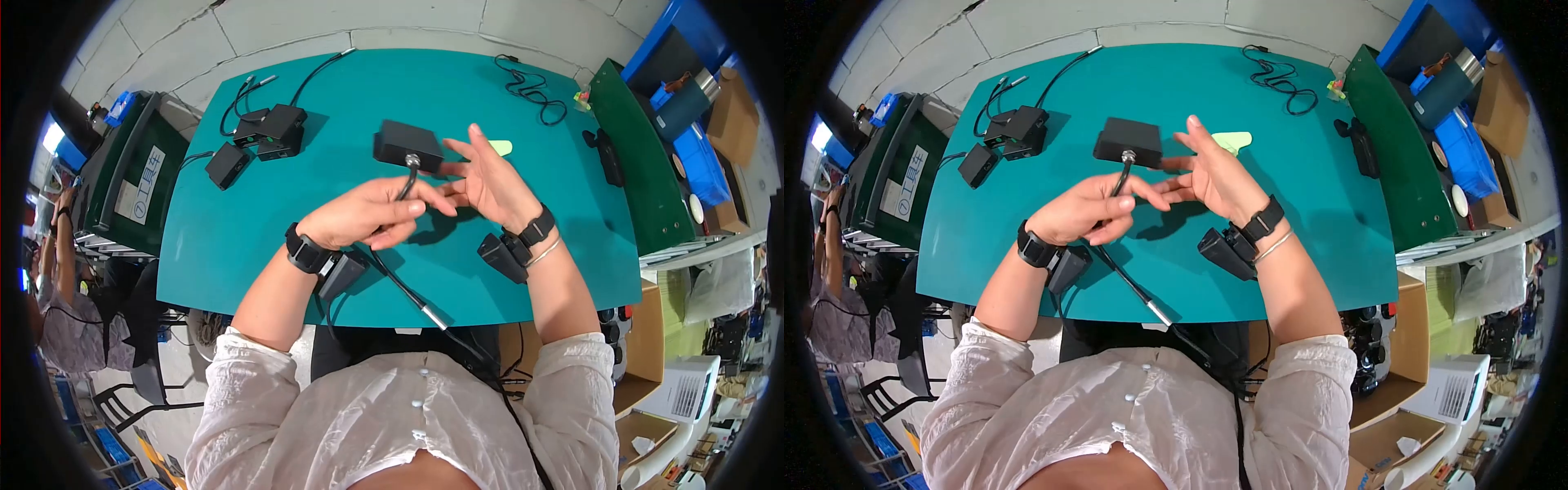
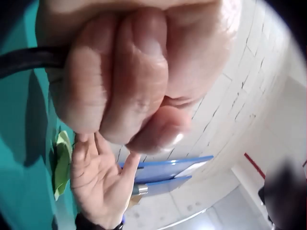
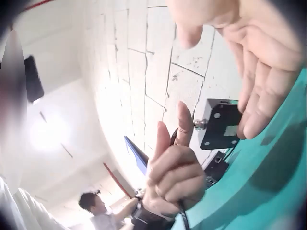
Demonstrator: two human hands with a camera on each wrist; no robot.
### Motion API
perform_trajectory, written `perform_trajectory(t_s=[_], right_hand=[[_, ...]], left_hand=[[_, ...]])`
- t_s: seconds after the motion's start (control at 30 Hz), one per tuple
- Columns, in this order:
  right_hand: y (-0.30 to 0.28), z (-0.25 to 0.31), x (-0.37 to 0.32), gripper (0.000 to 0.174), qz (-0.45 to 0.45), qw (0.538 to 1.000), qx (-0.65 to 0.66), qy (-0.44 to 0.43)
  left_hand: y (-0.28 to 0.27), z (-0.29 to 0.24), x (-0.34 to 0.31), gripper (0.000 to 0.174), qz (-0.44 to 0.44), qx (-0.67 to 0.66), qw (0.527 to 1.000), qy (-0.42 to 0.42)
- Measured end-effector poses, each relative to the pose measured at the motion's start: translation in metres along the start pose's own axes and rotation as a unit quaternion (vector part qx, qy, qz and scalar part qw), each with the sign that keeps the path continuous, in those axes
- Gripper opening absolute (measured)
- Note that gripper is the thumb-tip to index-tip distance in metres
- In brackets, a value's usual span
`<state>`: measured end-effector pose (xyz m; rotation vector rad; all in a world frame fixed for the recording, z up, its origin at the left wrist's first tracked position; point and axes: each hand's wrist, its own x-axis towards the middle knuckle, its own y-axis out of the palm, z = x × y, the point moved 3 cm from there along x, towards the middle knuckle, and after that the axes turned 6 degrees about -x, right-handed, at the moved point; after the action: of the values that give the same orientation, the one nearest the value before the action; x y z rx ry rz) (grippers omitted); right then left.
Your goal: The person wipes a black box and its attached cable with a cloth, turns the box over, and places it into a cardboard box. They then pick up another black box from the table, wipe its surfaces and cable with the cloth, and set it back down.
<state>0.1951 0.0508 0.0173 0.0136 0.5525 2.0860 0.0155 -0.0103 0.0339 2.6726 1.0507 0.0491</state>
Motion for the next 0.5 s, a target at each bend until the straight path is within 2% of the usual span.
perform_trajectory(t_s=[0.07, 0.1, 0.13, 0.2, 0.23, 0.33, 0.4, 0.43, 0.47, 0.5], right_hand=[[0.006, 0.001, -0.002, 0.071, 0.063, 0.997, -0.027, 0.029], [0.006, -0.005, 0.0, 0.057, 0.003, 0.997, 0.057, 0.048], [0.003, -0.004, 0.0, 0.057, 0.001, 0.997, 0.059, 0.047], [-0.001, 0.001, -0.002, 0.047, 0.09, 0.995, -0.026, 0.033], [0.0, 0.01, -0.006, 0.042, 0.093, 0.995, -0.041, 0.005], [-0.027, 0.021, -0.002, 0.035, -0.012, 0.993, -0.009, -0.114], [-0.063, 0.023, 0.005, 0.03, -0.12, 0.968, 0.163, -0.151], [-0.073, 0.029, 0.005, 0.029, -0.182, 0.931, 0.25, -0.194], [-0.094, 0.031, 0.005, 0.028, -0.193, 0.922, 0.268, -0.201], [-0.106, 0.032, 0.002, 0.028, -0.2, 0.931, 0.235, -0.197]], left_hand=[[0.005, -0.003, -0.001, 0.041, 0.035, 0.009, 0.999, -0.009], [0.007, -0.004, -0.002, 0.042, 0.071, 0.018, 0.997, -0.017], [0.007, -0.003, -0.003, 0.042, 0.073, 0.018, 0.997, -0.019], [0.005, -0.001, -0.006, 0.045, 0.075, -0.029, 0.996, -0.024], [-0.004, 0.001, -0.006, 0.047, 0.047, -0.042, 0.998, -0.02], [-0.027, 0.008, 0.004, 0.035, -0.098, -0.13, 0.986, 0.033], [-0.037, 0.008, 0.006, 0.033, -0.128, -0.141, 0.981, 0.045], [-0.044, 0.009, 0.007, 0.033, -0.172, -0.134, 0.974, 0.058], [-0.054, 0.012, 0.007, 0.033, -0.216, -0.126, 0.966, 0.071], [-0.067, 0.015, 0.007, 0.037, -0.174, -0.164, 0.967, 0.09]])
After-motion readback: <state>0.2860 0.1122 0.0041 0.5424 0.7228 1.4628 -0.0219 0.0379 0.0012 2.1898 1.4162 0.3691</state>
